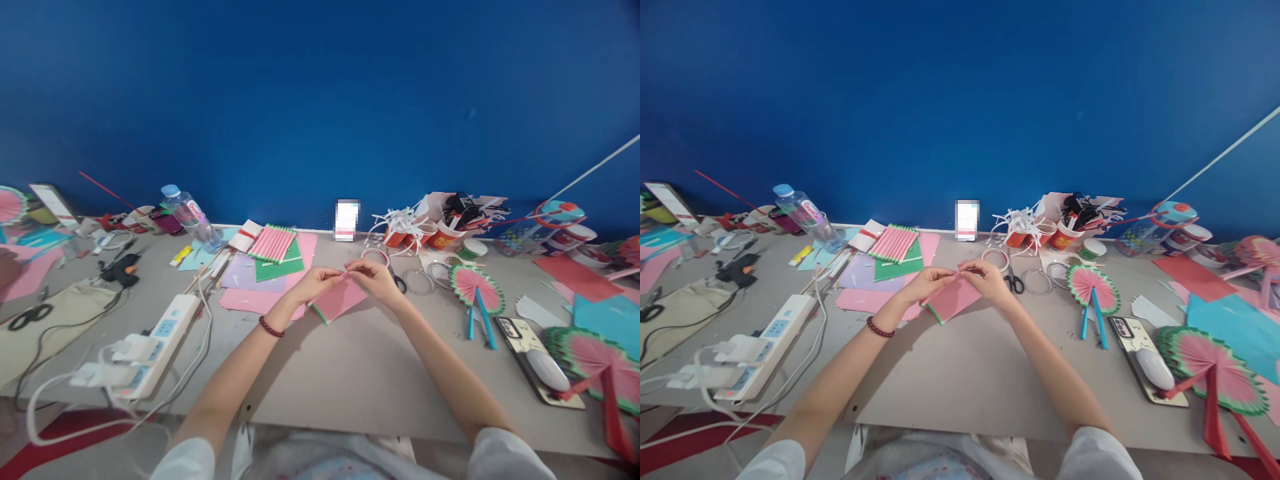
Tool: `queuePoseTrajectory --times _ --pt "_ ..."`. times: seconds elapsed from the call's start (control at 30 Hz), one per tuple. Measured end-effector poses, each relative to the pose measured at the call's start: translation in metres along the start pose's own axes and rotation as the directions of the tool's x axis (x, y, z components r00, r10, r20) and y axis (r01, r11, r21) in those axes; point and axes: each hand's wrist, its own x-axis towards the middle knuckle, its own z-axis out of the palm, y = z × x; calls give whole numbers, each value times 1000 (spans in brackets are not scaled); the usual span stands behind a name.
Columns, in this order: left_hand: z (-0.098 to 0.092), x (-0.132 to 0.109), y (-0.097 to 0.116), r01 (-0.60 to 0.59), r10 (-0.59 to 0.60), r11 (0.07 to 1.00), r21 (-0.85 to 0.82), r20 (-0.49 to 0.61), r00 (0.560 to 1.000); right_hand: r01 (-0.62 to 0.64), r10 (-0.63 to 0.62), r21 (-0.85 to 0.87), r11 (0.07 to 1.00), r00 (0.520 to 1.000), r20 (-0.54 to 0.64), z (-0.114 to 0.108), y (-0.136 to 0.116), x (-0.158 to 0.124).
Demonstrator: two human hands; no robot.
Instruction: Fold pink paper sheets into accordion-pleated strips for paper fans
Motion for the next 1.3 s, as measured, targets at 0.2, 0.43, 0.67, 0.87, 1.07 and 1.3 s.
queuePoseTrajectory --times 0.2,0.43,0.67,0.87,1.07,1.3 --pt "5 3 -5 -16 11 999 -47 -107 994 46 -51 -52 998 993 -102 1 -3 -1" --pt "9 4 -9 -29 12 995 -92 -176 984 -18 16 -10 1000 992 -129 2 -9 -2" --pt "11 2 -8 -82 76 996 -32 -145 986 -185 187 58 981 981 -41 0 -5 -2" --pt "-2 2 -9 43 -45 998 -51 -37 998 -213 234 144 966 960 -154 -4 2 2" --pt "-22 7 -20 175 -179 983 -55 -83 980 -210 258 220 953 941 -220 -11 15 7" --pt "-24 7 -21 157 -147 985 70 -136 980 -299 346 260 918 925 -158 -9 23 7"
